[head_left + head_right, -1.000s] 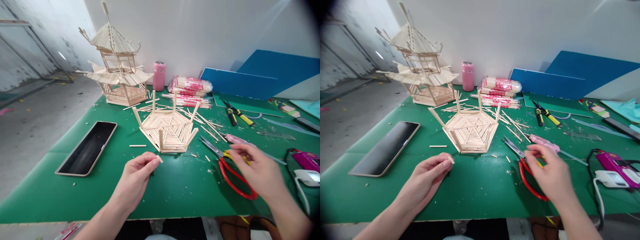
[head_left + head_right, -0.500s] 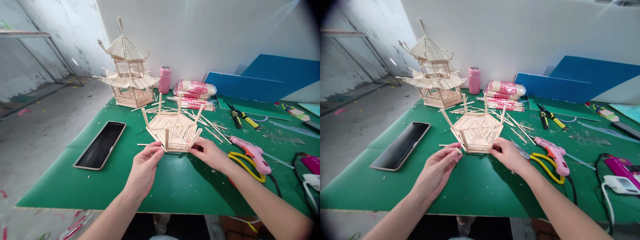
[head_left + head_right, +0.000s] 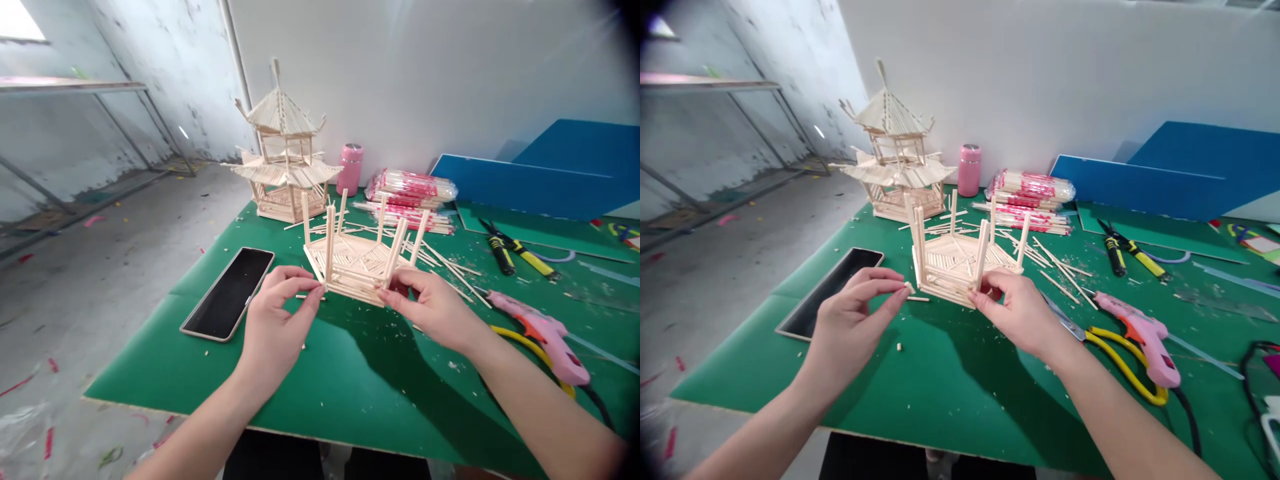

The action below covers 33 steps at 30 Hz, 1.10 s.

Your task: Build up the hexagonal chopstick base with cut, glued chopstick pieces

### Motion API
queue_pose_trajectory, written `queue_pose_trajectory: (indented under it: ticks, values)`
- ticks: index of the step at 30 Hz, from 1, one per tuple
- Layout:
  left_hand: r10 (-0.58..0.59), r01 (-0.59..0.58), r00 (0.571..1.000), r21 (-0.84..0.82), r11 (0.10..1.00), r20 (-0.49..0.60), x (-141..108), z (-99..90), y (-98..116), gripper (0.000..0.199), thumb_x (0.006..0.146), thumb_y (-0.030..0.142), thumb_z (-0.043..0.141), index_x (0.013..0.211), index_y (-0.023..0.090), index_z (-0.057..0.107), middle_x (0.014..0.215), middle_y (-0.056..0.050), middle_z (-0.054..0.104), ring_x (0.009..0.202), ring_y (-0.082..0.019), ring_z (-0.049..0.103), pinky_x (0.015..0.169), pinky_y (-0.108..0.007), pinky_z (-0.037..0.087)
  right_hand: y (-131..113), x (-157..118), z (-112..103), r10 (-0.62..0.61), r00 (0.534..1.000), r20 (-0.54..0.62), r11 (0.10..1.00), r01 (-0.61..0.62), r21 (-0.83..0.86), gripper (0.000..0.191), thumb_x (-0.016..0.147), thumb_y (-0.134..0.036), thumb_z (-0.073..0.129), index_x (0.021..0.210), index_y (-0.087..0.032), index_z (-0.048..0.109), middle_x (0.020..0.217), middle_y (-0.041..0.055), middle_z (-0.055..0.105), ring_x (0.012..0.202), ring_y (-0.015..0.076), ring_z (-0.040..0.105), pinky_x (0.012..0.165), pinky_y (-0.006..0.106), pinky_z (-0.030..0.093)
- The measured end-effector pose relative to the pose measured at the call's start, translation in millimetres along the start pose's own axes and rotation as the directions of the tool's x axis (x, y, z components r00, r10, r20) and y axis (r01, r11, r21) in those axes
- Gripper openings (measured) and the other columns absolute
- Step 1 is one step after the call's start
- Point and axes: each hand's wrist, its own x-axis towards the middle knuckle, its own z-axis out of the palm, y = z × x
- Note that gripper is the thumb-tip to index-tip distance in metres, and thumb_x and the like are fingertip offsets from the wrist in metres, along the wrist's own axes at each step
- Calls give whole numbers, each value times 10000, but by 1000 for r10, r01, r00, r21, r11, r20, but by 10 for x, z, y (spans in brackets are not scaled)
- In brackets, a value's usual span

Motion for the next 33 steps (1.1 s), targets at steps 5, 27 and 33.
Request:
queue_pose_trajectory:
  ticks: [5, 27, 33]
  values:
    - [161, -157, 987, 233, 960, -2, 253, -53, 105, 70, 736, 211, 590, 692, 198, 644, 813, -23, 582, 802, -181, 554, 745, -343, 436, -142, 92, -2, 39, 999, -29, 998, -38, 56, 188, 808, -350, 506, 752, -190, 588, 755, 20, 615, 680, 153, 533, 629, 267, 415]
    - [153, -148, 988, 337, 930, 11, 516, 59, 106, 95, 715, 250, 589, 661, 202, 651, 758, -6, 582, 753, -187, 546, 721, -343, 424, -178, 205, 40, 34, 996, -88, 971, -12, 237, 146, 789, -300, 528, 728, -176, 575, 843, 48, 650, 772, 180, 586, 669, 286, 466]
    - [155, -148, 988, 332, 932, 6, 526, 62, 105, 102, 715, 245, 587, 658, 192, 653, 752, -13, 577, 730, -183, 542, 714, -347, 423, -195, 206, 55, 40, 997, -72, 962, -19, 272, 132, 782, -286, 533, 718, -178, 574, 883, 50, 656, 785, 181, 592, 682, 293, 473]
